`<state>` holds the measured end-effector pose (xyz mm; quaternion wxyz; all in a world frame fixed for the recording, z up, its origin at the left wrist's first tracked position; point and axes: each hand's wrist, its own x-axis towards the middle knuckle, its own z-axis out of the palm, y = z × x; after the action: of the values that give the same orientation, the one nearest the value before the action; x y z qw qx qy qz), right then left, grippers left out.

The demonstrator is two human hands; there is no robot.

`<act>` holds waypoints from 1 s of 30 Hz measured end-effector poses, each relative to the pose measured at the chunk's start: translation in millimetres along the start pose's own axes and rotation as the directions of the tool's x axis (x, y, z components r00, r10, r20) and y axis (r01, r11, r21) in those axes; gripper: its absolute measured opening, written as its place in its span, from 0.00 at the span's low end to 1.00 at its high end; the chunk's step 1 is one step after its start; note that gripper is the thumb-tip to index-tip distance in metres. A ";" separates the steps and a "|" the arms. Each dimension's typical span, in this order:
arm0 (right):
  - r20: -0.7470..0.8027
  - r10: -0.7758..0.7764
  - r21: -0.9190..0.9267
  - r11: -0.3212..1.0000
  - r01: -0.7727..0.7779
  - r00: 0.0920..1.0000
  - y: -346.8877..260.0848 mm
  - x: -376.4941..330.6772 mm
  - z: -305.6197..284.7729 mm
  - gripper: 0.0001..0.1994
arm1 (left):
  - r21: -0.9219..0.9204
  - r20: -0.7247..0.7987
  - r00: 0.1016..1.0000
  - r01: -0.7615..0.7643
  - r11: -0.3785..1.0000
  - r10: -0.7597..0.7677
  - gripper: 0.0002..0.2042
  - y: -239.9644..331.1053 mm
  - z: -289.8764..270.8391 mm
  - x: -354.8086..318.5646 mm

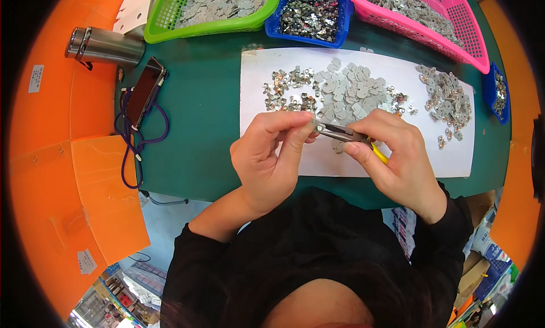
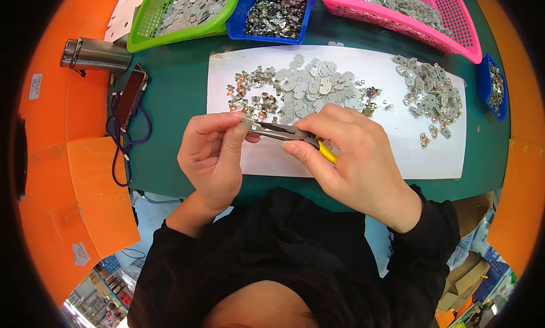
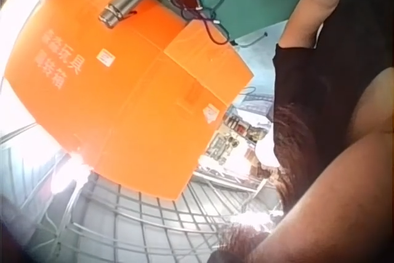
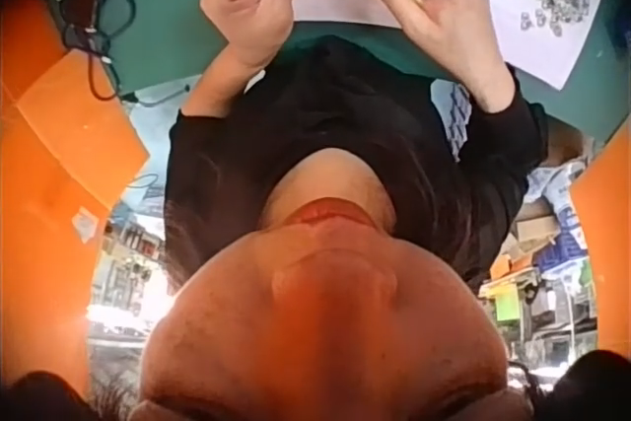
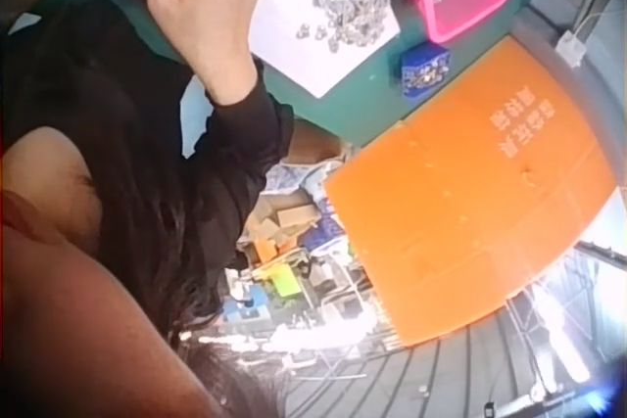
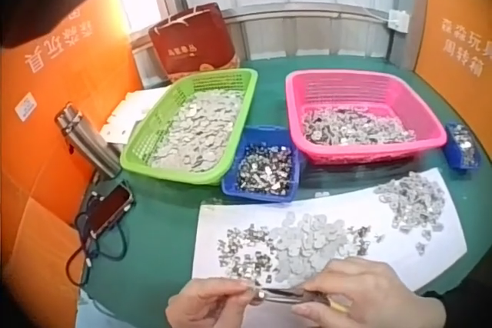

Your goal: Assembling small metal components using a pair of pliers on a white workspace.

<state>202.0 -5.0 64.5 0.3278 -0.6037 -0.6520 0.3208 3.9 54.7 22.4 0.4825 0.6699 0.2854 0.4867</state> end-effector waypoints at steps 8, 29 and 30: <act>0.066 0.058 0.095 0.993 -0.064 0.996 -0.1 0.5 -1.6 0.09 | 0.039 -0.038 0.998 -0.055 0.998 0.057 0.07 -2.9 3.3 -1.0; 0.218 0.191 0.168 0.959 -0.229 0.957 -0.4 5.9 -3.6 0.10 | 0.006 -0.090 0.996 -0.017 1.000 0.017 0.08 -3.3 3.6 -1.7; 0.232 0.196 0.195 0.950 -0.243 0.953 0.2 5.6 -3.3 0.10 | 0.008 -0.088 0.996 -0.028 1.000 0.029 0.08 -3.1 3.4 -1.7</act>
<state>204.5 0.7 66.5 0.2843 -0.5952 -0.5718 0.4878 6.8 53.1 18.7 0.4602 0.6534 0.2987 0.5216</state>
